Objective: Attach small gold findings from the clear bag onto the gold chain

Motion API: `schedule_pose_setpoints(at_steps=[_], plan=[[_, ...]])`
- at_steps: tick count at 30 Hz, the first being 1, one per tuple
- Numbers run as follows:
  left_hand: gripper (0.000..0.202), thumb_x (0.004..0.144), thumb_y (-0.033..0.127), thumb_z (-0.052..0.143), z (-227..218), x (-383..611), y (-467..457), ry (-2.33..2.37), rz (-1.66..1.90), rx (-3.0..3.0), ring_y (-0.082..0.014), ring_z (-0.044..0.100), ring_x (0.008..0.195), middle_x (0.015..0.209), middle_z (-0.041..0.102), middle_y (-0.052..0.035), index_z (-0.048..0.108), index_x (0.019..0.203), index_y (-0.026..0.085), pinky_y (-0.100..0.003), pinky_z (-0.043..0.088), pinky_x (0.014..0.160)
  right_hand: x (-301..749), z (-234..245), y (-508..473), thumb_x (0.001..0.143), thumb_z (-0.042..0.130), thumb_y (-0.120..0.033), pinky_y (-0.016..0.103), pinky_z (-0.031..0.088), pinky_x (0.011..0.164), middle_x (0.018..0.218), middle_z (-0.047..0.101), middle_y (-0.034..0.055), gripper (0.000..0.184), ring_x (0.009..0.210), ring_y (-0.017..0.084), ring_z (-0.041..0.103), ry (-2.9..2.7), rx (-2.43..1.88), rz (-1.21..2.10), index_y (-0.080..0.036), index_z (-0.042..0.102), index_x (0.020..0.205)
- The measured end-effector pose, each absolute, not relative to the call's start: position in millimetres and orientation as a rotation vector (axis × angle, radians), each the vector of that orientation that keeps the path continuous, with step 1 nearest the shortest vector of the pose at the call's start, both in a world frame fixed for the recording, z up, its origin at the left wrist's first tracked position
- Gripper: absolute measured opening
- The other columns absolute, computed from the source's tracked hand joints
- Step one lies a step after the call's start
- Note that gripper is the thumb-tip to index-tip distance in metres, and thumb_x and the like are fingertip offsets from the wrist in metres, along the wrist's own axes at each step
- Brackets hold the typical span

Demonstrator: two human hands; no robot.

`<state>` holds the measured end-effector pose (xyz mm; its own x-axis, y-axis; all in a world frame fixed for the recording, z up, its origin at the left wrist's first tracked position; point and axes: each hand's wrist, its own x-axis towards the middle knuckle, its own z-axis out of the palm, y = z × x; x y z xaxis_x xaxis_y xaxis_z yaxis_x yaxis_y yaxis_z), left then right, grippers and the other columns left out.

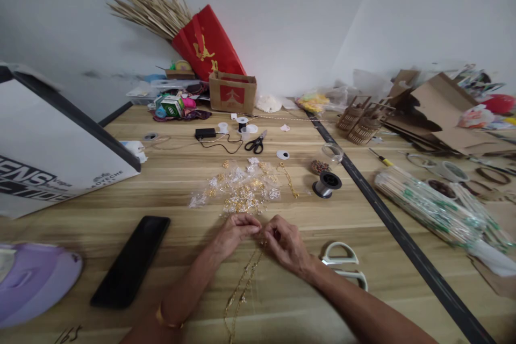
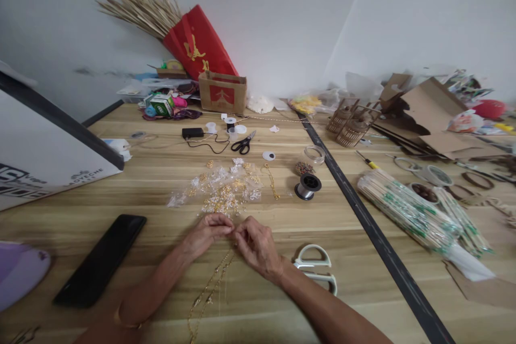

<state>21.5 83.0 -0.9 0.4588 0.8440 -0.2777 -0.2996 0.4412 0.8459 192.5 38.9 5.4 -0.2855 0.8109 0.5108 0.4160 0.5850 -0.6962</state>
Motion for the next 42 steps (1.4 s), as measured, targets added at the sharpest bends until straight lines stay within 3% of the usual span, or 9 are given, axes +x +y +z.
schedule_pose_setpoints(at_steps=[14, 42], plan=[[0.009, 0.058, 0.016, 0.074, 5.2, 23.2, 82.3, 0.917, 0.921, 1.136, -0.0121, 0.059, 0.062, 0.064, 0.067, -0.0003, 0.068, 0.064, 0.014, -0.023, 0.045, 0.064, 194.9, 0.3, 40.1, 0.087, 0.047, -0.018, 0.022, 0.037, 0.052, 0.068, 0.05, -0.0002, 0.008, 0.057, 0.011, 0.047, -1.872, -1.053, 0.576, -0.019, 0.05, 0.08], [0.009, 0.06, 0.019, 0.073, 3.0, 22.5, 83.1, 0.86, 0.879, 1.128, -0.0102, 0.054, 0.059, 0.061, 0.063, 0.0011, 0.066, 0.063, 0.014, -0.021, 0.041, 0.061, 195.5, 1.8, 40.1, 0.087, 0.047, -0.018, 0.021, 0.037, 0.052, 0.068, 0.05, -0.0007, 0.009, 0.056, 0.011, 0.047, -1.889, -1.068, 0.531, -0.019, 0.05, 0.079]])
